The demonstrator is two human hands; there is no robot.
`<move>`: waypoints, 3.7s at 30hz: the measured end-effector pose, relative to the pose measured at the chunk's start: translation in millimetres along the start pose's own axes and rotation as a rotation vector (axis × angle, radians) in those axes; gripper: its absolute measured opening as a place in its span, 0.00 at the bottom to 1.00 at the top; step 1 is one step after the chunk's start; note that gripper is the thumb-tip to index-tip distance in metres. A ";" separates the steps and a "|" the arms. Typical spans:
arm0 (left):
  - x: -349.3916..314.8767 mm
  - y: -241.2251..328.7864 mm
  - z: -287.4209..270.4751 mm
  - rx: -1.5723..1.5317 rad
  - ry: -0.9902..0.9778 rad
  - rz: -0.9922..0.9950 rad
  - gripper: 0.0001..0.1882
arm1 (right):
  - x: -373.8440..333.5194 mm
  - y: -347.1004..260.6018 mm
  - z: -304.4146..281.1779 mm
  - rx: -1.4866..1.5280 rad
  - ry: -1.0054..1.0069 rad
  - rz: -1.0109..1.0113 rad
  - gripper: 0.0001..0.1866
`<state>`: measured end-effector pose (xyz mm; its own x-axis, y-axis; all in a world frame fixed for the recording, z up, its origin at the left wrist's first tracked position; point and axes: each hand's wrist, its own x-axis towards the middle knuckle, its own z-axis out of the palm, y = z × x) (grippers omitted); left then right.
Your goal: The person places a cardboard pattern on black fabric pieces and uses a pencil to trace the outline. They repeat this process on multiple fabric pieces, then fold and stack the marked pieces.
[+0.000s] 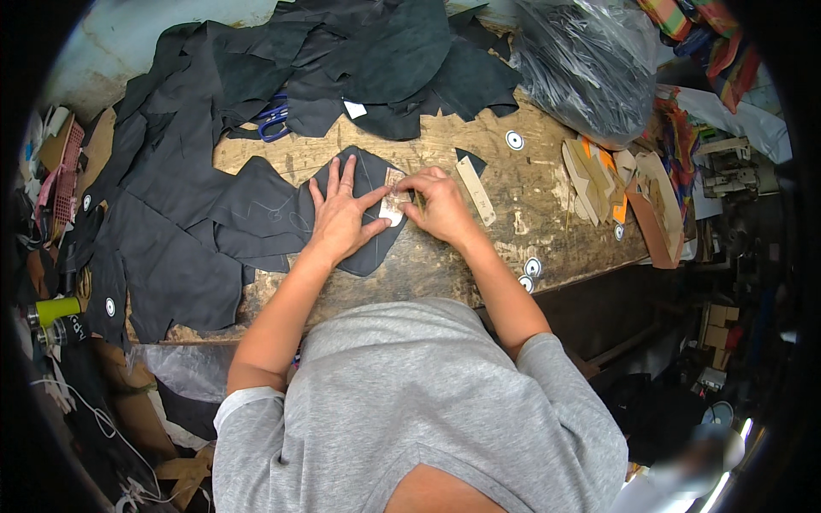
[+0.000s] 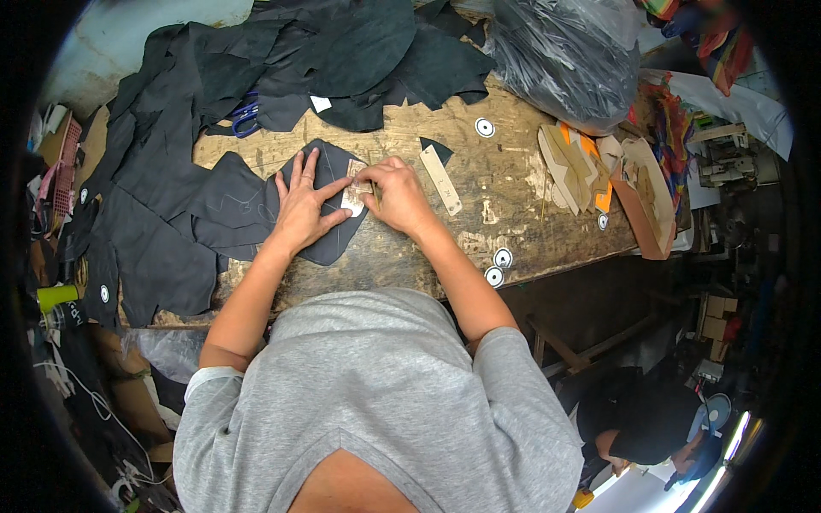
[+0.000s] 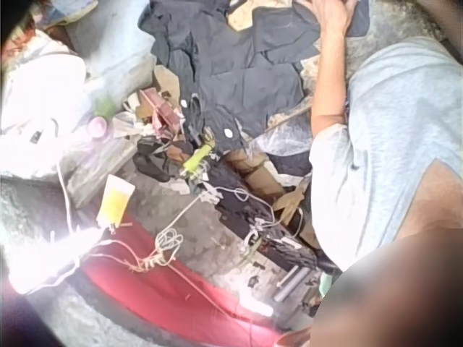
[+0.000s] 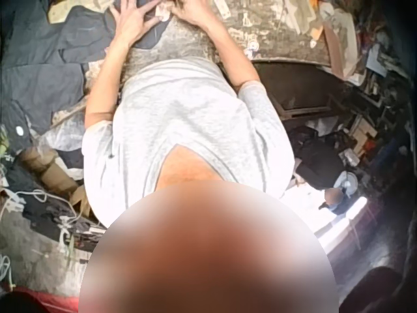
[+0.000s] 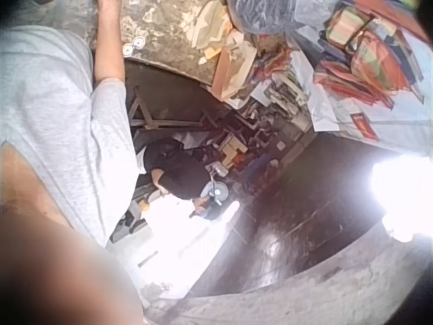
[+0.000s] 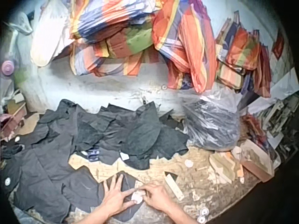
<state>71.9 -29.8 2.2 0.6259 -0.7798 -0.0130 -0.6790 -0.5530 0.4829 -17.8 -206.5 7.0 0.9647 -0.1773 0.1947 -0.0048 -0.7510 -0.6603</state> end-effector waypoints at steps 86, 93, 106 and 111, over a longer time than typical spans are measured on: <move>5.9 0.7 -2.9 0.016 0.026 -0.127 0.28 | 39.1 -8.8 31.0 0.036 0.324 0.006 0.04; 7.6 0.3 3.2 -0.014 0.060 -0.167 0.27 | -0.9 -18.1 18.9 -0.089 0.272 0.019 0.03; 7.9 -0.4 1.9 -0.016 0.037 -0.172 0.26 | -37.0 -40.8 38.6 0.074 0.215 -0.091 0.04; 7.4 -1.6 1.8 -0.037 0.048 -0.168 0.25 | -37.2 -35.3 37.1 0.166 0.243 -0.077 0.05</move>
<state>76.9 -35.1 -0.3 0.7476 -0.6618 -0.0552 -0.5490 -0.6627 0.5093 -43.7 -149.8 -3.8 0.8690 -0.2861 0.4038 0.1285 -0.6576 -0.7424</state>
